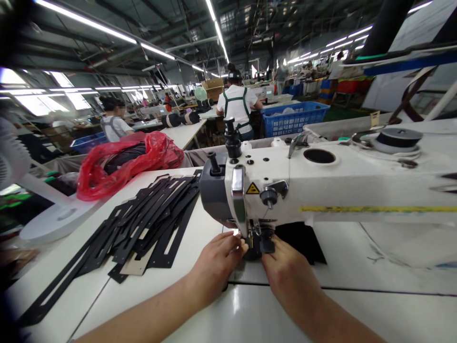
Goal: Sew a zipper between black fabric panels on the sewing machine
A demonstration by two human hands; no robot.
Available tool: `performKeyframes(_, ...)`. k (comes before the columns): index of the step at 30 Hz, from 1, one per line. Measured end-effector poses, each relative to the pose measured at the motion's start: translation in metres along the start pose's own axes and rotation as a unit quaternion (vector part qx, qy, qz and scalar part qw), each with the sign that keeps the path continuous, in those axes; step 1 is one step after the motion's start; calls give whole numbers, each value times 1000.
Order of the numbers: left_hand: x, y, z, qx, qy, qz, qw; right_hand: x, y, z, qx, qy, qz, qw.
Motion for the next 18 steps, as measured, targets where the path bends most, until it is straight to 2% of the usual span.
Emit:
performKeyframes(8, -3, -3, 0, 12, -11, -16, 1000, 1, 7, 9, 5, 27, -12, 1000)
performKeyframes(18, -8, -10, -1, 11, -22, -44, 999, -11, 20, 5, 10, -5, -30, 999)
Point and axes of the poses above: each hand's wrist, its own z-axis towards the middle knuckle, its own x-axis out of the back of the hand, y = z × x, the point moved 4 cm from there along z, towards the middle knuckle, and after that the axes turned 9 degrees about z, right-handed, at the moved point
